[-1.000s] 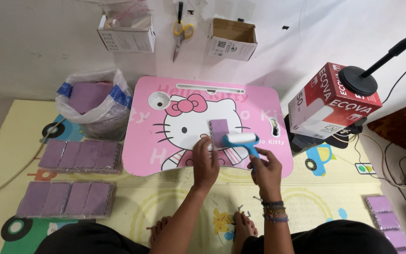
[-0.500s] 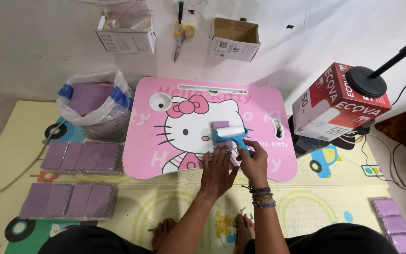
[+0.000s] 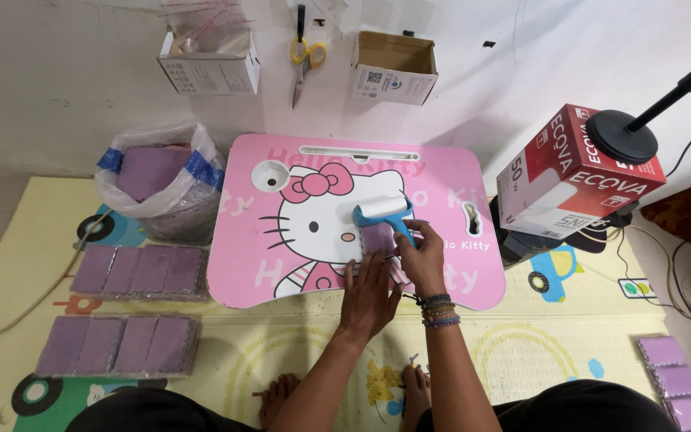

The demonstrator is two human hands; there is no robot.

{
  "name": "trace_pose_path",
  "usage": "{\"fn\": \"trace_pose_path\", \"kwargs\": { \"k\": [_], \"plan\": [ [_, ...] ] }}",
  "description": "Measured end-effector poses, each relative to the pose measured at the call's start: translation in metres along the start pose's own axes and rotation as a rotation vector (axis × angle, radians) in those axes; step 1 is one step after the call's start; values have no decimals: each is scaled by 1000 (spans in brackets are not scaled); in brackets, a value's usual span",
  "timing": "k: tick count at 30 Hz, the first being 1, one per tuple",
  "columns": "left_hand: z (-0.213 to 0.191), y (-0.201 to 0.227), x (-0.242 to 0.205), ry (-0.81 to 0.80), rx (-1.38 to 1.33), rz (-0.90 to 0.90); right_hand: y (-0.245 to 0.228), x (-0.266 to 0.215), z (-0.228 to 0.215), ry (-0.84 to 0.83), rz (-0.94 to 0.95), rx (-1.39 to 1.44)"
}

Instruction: The person uses a lint roller to clean pieces of purple fabric on a small table. They سپس place the fabric swatches into individual plastic bags and stack the bags to the side.

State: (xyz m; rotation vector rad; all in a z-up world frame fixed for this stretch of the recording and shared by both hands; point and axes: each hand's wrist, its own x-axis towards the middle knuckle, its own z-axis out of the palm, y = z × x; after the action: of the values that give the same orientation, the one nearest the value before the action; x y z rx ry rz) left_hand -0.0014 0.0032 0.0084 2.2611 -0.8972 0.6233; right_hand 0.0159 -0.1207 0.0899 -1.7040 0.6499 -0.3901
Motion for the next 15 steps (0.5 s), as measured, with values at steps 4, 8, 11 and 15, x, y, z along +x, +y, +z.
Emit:
{"fn": "trace_pose_path", "kwargs": {
  "k": [4,8,11,15],
  "plan": [
    [1,0,-1,27,-2,16,6,8,2,1,-3,-20],
    [2,-2,-2,24,-21,24,1,13,4,-11,-3,-19],
    [-5,-3,0,-14,-35,15,-2,17,5,-26,-21,-3],
    [-4,-17,-3,-13,-28,30,3,25,-2,-40,-23,109]
  ]
}}
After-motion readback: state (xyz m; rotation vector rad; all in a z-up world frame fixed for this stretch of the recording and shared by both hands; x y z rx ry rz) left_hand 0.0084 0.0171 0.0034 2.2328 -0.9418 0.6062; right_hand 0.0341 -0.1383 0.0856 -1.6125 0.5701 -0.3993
